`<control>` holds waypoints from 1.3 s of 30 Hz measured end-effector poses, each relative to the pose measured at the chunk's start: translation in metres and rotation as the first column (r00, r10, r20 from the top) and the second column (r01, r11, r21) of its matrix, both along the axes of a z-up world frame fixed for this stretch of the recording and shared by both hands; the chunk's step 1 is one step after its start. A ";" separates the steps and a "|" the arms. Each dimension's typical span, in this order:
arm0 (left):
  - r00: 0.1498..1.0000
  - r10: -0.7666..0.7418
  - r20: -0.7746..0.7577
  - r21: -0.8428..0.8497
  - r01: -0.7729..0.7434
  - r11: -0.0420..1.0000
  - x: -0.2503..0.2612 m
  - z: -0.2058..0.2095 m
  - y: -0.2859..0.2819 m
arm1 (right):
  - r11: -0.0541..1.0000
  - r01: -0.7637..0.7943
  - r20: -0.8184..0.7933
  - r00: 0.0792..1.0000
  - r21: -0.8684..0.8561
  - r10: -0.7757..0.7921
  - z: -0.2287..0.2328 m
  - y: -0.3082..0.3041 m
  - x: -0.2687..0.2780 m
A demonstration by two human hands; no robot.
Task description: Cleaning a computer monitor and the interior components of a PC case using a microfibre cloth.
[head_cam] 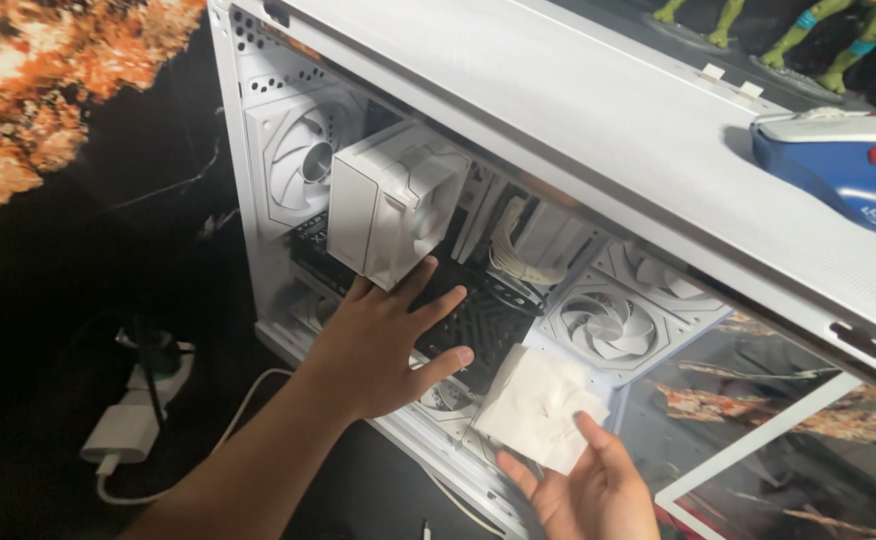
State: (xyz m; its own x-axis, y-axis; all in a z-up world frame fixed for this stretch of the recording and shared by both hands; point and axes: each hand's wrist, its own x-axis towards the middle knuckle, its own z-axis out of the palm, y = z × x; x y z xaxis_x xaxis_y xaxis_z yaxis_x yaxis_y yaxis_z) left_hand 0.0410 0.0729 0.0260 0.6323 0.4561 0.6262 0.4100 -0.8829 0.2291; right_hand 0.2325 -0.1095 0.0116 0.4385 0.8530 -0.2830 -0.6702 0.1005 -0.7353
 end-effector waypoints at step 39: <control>0.986 -0.147 0.079 -0.101 0.155 0.983 -0.035 -0.087 -0.056 | 0.943 0.088 0.759 -0.572 -0.320 0.311 -0.039 0.011 -0.039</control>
State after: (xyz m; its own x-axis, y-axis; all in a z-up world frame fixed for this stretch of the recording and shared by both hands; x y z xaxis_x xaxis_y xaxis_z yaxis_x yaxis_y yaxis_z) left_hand 0.0063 0.0174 -0.0610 0.6546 0.4254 0.6250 0.2532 -0.9023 0.3490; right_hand 0.1934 -0.0982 -0.0274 0.0554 0.9739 0.2201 0.9919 -0.0283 -0.1242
